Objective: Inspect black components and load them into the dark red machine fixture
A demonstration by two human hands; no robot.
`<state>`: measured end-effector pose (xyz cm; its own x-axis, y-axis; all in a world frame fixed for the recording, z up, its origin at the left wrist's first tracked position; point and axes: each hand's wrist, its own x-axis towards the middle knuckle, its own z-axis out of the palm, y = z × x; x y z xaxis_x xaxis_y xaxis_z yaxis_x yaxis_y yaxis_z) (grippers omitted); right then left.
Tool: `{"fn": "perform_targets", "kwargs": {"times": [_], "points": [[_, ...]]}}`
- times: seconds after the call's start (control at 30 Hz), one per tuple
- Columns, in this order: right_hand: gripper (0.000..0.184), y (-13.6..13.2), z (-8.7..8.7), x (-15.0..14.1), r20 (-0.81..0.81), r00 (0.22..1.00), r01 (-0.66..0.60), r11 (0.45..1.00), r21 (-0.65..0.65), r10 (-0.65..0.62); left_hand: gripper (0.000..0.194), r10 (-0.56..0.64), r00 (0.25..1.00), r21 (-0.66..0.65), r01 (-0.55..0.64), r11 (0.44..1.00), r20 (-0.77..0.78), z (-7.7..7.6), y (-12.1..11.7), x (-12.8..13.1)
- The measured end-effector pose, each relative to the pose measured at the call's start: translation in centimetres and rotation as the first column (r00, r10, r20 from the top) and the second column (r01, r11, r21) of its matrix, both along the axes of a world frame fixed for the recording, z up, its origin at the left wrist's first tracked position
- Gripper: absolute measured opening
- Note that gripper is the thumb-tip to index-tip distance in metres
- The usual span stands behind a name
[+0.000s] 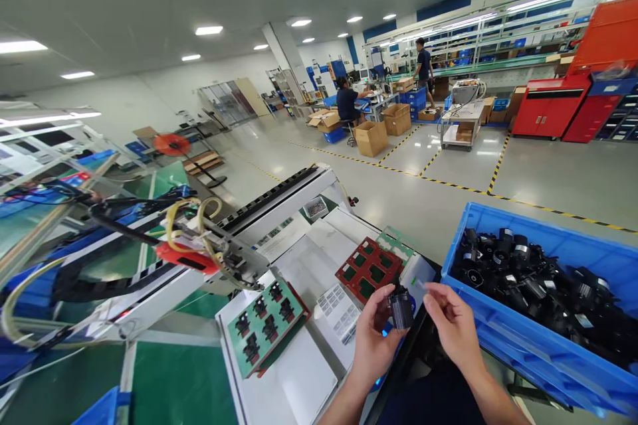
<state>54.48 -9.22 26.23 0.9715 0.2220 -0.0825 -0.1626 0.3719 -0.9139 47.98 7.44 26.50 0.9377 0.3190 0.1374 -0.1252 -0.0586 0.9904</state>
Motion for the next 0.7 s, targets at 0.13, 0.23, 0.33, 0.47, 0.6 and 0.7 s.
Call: {"fn": "perform_targets", "kwargs": {"times": [0.13, 0.23, 0.33, 0.47, 0.6, 0.7], "points": [[0.044, -1.1, 1.3, 0.3, 0.0, 0.967, -0.253, 0.966, -0.059, 0.253, 0.066, -0.082, 0.996, 0.013, 0.083, 0.996, -0.045, 0.9, 0.2, 0.1], [0.047, -0.8, 2.0, 0.1, -0.01, 0.939, -0.341, 0.931, -0.126, 0.343, 0.066, -0.116, 0.991, 0.011, 0.117, 0.993, -0.059, 1.1, 0.0, 0.0], [0.049, -0.1, 2.2, -0.2, 0.009, 0.947, -0.314, 0.931, -0.186, 0.322, 0.067, -0.11, 0.992, 0.012, 0.111, 0.994, -0.066, 1.3, -0.3, 0.0], [0.049, 0.3, 2.1, -0.6, 0.019, 0.959, -0.269, 0.933, -0.237, 0.282, 0.065, -0.087, 0.993, 0.037, 0.09, 0.995, -0.076, 1.8, -0.4, 0.1], [0.048, 0.5, 2.1, -0.8, 0.029, 0.964, -0.249, 0.931, -0.267, 0.266, 0.063, -0.055, 0.995, 0.073, 0.061, 0.995, -0.081, 2.2, -0.5, 0.3], [0.049, 0.7, 2.1, -0.8, 0.039, 0.969, -0.225, 0.931, -0.288, 0.246, 0.061, -0.035, 0.996, 0.098, 0.043, 0.994, -0.079, 2.3, -0.5, 0.4]]}}
